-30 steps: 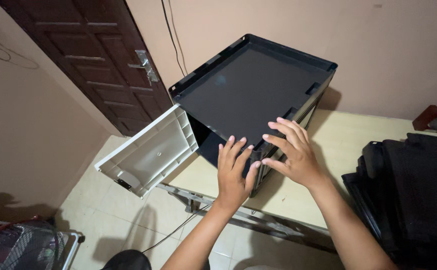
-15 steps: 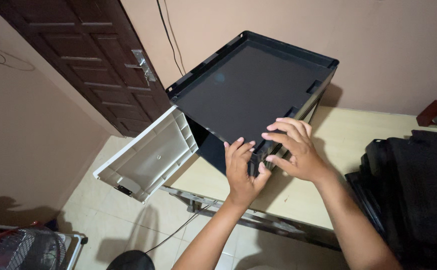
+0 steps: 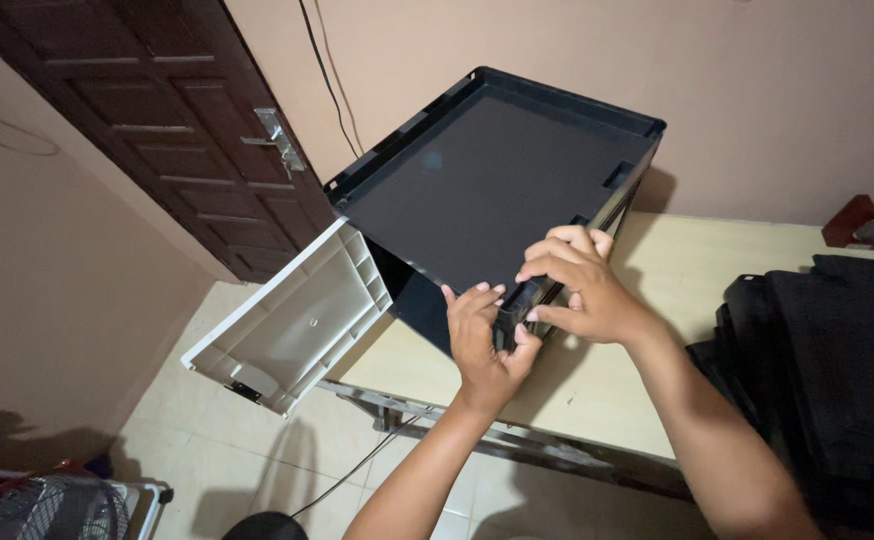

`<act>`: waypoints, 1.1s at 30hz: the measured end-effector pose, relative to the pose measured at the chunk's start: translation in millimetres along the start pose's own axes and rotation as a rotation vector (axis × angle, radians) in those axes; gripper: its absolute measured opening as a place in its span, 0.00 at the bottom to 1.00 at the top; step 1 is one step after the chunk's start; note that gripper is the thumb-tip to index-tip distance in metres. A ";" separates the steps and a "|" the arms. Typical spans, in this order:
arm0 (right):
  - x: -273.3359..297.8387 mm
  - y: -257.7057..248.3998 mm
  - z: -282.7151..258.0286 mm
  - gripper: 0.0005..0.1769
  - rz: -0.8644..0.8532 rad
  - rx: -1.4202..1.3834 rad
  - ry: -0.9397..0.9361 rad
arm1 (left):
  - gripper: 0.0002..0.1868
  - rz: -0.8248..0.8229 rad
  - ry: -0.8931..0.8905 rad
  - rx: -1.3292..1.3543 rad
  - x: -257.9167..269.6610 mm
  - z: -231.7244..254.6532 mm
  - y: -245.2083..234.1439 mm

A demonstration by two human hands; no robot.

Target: The person assembles a black plastic storage crate by attaching side panels, inserting a white foam liner, and fitting a lid. The person then attaches a second crate to the top of the first and secures it.

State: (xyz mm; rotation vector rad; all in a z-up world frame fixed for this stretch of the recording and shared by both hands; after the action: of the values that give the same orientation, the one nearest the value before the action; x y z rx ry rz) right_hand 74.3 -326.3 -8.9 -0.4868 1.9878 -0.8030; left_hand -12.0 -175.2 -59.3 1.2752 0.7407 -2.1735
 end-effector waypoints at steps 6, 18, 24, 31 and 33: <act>1.8 -4.0 3.0 0.22 -0.050 -0.120 0.029 | 0.20 0.040 0.031 0.019 2.0 -1.2 1.6; -0.5 -5.6 -16.1 0.27 -0.030 0.120 -0.133 | 0.20 0.019 0.079 0.012 3.0 -3.6 0.6; 0.0 -8.1 -14.3 0.28 -0.044 0.044 -0.108 | 0.20 -0.009 0.092 0.003 -0.8 -1.5 -3.0; 2.2 -1.0 -9.5 0.27 0.012 0.063 -0.100 | 0.19 0.005 0.055 -0.013 -2.0 1.8 -3.0; 2.3 1.6 -9.9 0.26 0.026 0.074 -0.099 | 0.19 0.008 0.053 -0.010 -2.1 1.2 -1.6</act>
State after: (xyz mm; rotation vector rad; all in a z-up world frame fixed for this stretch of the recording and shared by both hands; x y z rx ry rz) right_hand 64.6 -323.1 -7.7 -0.4481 1.8635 -0.8179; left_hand -12.9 -174.5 -56.6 1.3327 0.7644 -2.1345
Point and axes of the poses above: each hand's wrist, its own x-axis away from the middle knuckle, its own y-axis out of the palm, z = x × y, the point moved 4 cm from there along -x, towards the middle knuckle
